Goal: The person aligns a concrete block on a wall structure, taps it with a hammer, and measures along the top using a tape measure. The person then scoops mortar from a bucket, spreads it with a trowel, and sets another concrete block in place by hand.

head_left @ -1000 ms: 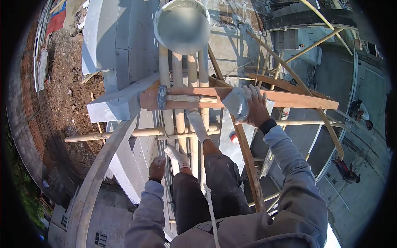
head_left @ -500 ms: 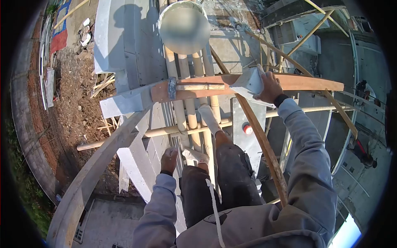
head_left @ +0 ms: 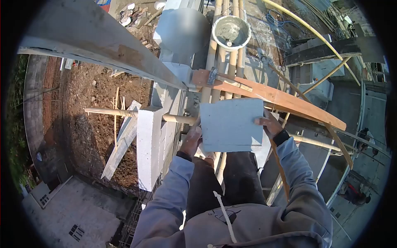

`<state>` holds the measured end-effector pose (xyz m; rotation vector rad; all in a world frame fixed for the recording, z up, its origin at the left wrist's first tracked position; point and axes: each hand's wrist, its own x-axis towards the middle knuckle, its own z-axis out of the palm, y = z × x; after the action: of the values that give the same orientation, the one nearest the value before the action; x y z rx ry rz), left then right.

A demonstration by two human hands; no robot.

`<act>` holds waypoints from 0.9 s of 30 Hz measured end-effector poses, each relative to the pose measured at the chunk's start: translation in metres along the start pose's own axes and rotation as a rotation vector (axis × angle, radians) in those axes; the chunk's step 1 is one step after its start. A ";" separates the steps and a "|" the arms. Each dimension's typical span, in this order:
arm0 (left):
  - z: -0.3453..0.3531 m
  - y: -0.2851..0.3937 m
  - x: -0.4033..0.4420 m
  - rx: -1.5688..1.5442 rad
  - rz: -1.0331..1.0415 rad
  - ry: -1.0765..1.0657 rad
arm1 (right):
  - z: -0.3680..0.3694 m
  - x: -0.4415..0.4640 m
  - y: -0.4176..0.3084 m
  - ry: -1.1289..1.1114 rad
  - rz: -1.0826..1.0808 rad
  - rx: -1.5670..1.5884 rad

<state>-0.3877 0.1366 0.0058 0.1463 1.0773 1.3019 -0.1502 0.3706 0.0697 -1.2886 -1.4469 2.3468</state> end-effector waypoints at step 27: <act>-0.150 -0.101 -0.153 0.027 0.175 0.994 | 0.395 0.152 -0.101 -0.784 -1.046 -1.951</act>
<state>-0.4050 -0.0923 -0.0536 -0.4481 1.9453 1.5484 -0.5557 0.2255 0.1319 0.7960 -3.3148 0.1509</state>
